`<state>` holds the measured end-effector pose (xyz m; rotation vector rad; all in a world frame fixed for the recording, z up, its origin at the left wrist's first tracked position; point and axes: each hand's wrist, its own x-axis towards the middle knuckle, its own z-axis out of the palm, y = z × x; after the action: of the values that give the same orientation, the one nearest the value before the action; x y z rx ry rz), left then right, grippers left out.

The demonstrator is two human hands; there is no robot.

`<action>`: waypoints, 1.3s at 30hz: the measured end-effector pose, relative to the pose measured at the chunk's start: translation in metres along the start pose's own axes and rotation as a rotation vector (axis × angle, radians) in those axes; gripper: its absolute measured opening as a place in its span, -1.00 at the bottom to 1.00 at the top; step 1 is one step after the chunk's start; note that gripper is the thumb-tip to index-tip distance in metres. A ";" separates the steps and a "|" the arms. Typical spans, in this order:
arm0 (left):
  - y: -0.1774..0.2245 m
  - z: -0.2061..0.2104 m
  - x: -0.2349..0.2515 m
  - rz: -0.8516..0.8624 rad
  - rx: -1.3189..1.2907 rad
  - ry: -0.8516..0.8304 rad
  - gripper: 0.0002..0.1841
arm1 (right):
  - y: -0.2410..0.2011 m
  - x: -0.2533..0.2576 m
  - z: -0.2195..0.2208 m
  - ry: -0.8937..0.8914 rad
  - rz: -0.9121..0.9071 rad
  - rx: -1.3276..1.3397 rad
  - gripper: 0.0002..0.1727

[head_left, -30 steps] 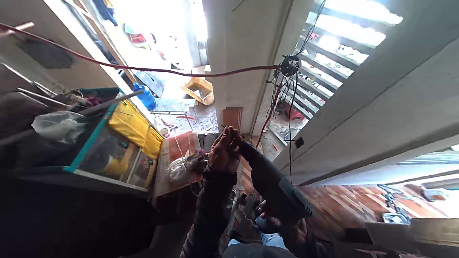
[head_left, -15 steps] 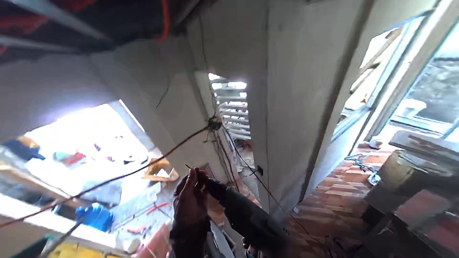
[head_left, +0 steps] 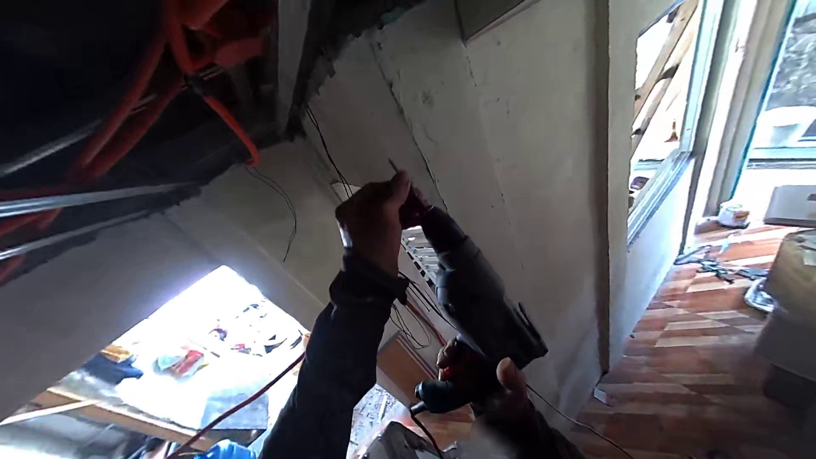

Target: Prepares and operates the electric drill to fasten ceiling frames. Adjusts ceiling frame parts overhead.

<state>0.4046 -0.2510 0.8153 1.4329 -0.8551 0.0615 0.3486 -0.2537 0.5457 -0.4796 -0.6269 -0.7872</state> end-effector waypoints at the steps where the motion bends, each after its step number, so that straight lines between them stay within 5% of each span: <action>1: 0.002 0.009 0.016 0.039 0.048 -0.002 -0.76 | -0.002 0.018 -0.003 0.001 -0.006 0.029 -0.37; 5: 0.008 0.036 0.076 0.301 0.373 0.008 -0.72 | -0.014 0.089 -0.010 0.013 -0.050 0.103 -0.44; 10: 0.004 0.067 0.154 0.820 0.597 0.126 -0.69 | -0.023 0.173 -0.022 -0.069 -0.079 0.188 -0.46; 20: 0.014 0.075 0.262 1.070 0.946 0.285 -0.61 | -0.016 0.287 -0.030 -0.196 0.076 0.453 -0.41; 26: 0.006 0.077 0.283 1.332 0.786 0.279 -0.64 | -0.017 0.296 -0.028 -0.245 0.096 0.574 -0.43; 39: 0.009 0.077 0.285 1.341 0.901 0.335 -0.65 | -0.019 0.300 -0.028 -0.273 0.121 0.660 -0.44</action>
<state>0.5661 -0.4438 0.9702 1.2862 -1.4394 1.8232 0.5061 -0.4323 0.7311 -0.0128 -1.0505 -0.3637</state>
